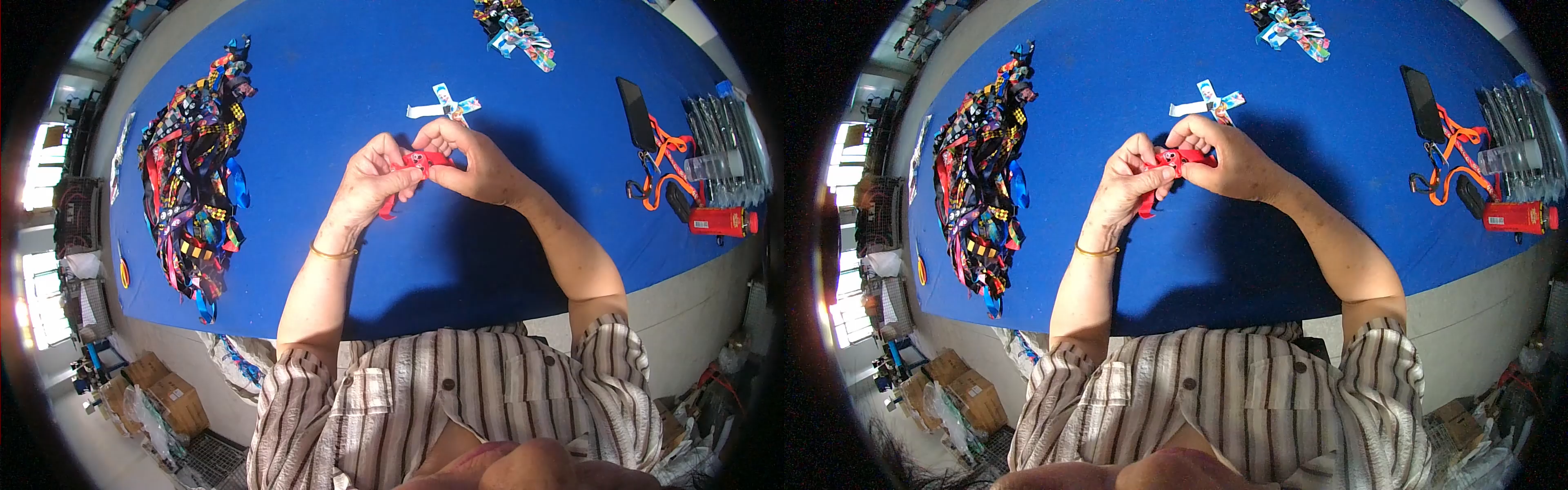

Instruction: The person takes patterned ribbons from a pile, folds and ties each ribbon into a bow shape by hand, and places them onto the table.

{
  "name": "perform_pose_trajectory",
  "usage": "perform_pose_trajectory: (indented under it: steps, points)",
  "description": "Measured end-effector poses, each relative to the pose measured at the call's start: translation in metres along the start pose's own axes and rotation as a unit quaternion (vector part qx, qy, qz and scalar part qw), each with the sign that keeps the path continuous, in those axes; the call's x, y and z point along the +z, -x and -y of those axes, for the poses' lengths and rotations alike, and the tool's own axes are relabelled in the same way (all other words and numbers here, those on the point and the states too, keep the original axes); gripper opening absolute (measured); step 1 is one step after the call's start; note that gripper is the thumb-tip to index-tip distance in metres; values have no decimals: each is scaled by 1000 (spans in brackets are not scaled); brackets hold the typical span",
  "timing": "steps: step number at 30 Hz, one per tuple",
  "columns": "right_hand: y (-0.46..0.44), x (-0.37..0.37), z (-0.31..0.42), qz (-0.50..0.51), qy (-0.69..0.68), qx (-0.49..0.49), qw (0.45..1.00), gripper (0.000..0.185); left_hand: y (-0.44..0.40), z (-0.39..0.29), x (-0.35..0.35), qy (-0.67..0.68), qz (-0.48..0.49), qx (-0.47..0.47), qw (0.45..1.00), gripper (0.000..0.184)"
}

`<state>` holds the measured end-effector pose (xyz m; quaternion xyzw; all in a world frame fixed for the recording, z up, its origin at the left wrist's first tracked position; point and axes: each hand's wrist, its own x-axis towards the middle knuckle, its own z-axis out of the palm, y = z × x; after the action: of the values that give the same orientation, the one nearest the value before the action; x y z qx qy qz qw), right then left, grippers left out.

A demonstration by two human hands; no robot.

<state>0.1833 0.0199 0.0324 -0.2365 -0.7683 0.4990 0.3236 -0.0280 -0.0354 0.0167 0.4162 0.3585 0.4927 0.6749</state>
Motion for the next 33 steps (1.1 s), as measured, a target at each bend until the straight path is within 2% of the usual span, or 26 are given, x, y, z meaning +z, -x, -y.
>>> perform_pose_trajectory:
  steps: [10, 13, 16, 19, 22, 25, 28, 33]
  points:
    - [2, 5, -14, 4, -97, 49, 994, 29, 1, 5, 13, -118, -36, 83, 989, 26]
    - [0, 6, -12, -16, -129, 75, 989, 27, 2, 6, 22, -148, -87, 88, 981, 25]
    - [-2, 5, -6, -24, -157, 107, 982, 25, 2, 9, 29, -195, -123, 122, 965, 26]
    - [-1, 2, -2, -21, -209, 138, 968, 24, 0, 21, 34, -155, -120, 200, 960, 26]
    - [-2, 3, -7, -16, -231, 138, 963, 24, 2, 25, 38, -243, -168, 218, 930, 25]
    - [-1, 3, -10, -19, -232, 139, 963, 23, 6, 13, 42, -452, -187, 262, 832, 24]
    - [-2, 3, -10, -18, -247, 137, 959, 21, 6, 15, 37, -520, -186, 297, 779, 24]
    - [-2, 5, -7, -16, -260, 146, 954, 17, 6, 14, 36, -558, -186, 304, 750, 25]
